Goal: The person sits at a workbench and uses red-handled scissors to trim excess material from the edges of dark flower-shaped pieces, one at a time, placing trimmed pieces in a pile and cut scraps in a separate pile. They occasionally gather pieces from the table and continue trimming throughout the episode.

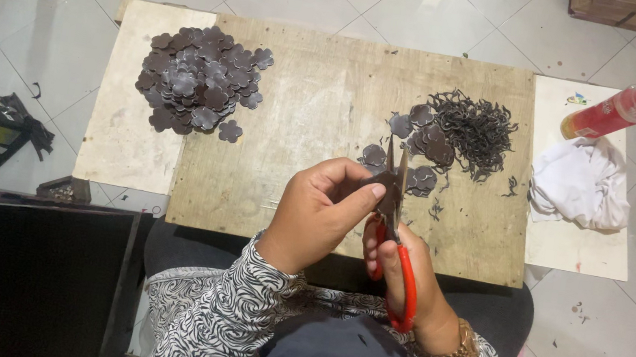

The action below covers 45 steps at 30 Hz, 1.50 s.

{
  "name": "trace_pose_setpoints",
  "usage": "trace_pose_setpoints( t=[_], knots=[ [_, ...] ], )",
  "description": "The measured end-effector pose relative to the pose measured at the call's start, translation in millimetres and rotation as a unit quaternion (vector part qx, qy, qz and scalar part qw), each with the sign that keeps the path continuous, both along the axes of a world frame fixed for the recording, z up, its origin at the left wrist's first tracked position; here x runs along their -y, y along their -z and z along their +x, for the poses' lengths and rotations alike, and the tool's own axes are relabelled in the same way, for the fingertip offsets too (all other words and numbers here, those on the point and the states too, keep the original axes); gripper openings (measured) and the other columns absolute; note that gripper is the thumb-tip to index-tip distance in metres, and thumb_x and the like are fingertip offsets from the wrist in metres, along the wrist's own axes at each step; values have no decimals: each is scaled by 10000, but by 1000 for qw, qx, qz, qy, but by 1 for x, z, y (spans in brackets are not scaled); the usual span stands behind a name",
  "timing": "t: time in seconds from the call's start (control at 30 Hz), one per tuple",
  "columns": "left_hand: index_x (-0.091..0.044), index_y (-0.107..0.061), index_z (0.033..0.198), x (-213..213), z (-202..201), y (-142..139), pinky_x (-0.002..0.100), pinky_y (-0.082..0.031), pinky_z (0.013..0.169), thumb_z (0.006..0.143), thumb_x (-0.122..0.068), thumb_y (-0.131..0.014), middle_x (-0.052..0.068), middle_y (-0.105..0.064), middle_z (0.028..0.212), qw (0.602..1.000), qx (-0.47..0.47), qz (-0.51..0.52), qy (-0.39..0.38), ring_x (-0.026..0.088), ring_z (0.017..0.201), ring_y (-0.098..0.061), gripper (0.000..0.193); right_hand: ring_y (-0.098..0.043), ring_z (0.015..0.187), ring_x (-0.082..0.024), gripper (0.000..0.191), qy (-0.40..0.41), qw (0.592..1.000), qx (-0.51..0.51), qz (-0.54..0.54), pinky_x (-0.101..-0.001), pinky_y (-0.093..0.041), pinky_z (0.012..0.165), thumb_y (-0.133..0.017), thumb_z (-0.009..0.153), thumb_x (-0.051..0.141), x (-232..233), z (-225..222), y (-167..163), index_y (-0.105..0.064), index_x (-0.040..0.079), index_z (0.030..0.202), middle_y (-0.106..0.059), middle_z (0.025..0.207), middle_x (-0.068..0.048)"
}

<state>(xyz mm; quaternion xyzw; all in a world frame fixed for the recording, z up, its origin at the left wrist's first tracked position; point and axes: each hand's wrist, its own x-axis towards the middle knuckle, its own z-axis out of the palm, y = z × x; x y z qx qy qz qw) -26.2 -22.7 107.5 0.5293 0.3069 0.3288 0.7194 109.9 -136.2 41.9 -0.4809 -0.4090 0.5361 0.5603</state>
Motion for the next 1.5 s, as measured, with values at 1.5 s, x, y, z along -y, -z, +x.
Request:
trace_pose_setpoints(
  t=[1.5],
  knots=[
    [-33, -683, 989, -20, -7, 23, 217, -516, 661, 974, -152, -676, 23, -739, 873, 999, -35, -13, -33, 63, 777, -657, 121, -515, 734, -87, 618, -50, 998, 37, -32, -239, -482, 671, -528, 961, 649, -1, 0, 2, -563, 41, 1066, -523, 840, -3]
  ],
)
